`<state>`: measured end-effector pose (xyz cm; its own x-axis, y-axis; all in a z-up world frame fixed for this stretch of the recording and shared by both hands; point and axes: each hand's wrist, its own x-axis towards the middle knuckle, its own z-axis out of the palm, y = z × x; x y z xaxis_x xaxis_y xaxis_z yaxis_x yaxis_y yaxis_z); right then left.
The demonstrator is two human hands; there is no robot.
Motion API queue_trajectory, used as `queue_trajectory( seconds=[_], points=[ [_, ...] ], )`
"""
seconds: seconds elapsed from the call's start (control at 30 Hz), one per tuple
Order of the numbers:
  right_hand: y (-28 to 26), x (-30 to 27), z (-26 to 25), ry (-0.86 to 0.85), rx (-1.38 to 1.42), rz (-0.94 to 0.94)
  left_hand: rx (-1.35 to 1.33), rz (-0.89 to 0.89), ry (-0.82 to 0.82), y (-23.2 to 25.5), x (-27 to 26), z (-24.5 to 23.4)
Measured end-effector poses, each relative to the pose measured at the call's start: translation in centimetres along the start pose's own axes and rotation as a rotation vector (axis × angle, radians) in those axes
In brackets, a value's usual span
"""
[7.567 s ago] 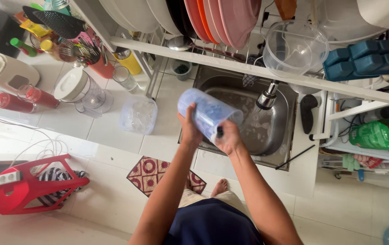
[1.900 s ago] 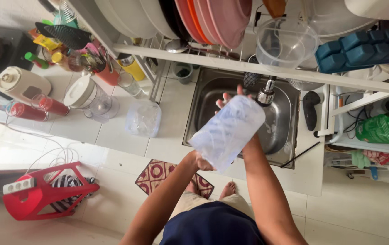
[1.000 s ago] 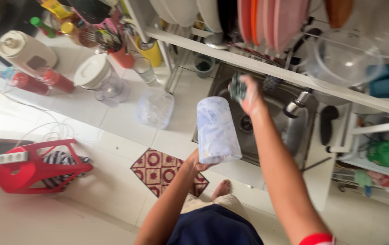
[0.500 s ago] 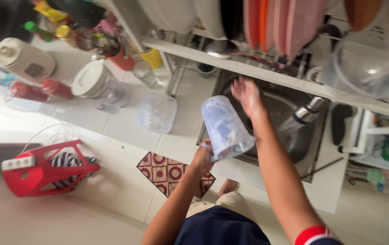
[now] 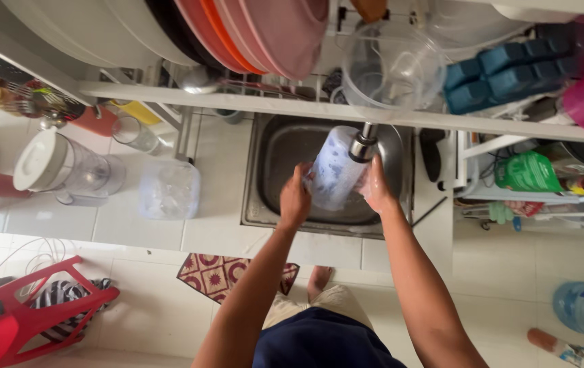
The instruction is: The person pours a pink blended drink from a plastic pitcher into two glasses on the kitchen counter, then uses a spoon to scrape remaining drink from the pitcher into the glasses. They carry the pitcher and blender jar to the sink, rinse and scrub them under running water, and set the filled glasses on the counter.
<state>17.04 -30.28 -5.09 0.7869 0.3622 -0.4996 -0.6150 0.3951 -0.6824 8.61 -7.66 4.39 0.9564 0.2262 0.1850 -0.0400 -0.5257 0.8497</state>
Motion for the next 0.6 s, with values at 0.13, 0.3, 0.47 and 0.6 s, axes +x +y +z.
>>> queue_trajectory(
  seconds=[0.13,0.3,0.47,0.6],
  points=[
    [-1.4,-0.9,3.6,0.231,-0.298,0.024,0.154,-0.077,-0.085,-1.3,0.1,-0.2],
    [-0.1,-3.2,8.4,0.177,-0.702,-0.261,-0.002,-0.278,0.036,-7.8,-2.0,2.2],
    [-0.7,-3.9,10.4,0.214,-1.163,-0.583,-0.012,-0.395,-0.104,-13.5,-4.0,5.3],
    [-3.6,-4.5,11.3,0.134,-1.099,-0.745,-0.201,-0.335,0.135,-13.5,-2.6,7.6]
  ],
)
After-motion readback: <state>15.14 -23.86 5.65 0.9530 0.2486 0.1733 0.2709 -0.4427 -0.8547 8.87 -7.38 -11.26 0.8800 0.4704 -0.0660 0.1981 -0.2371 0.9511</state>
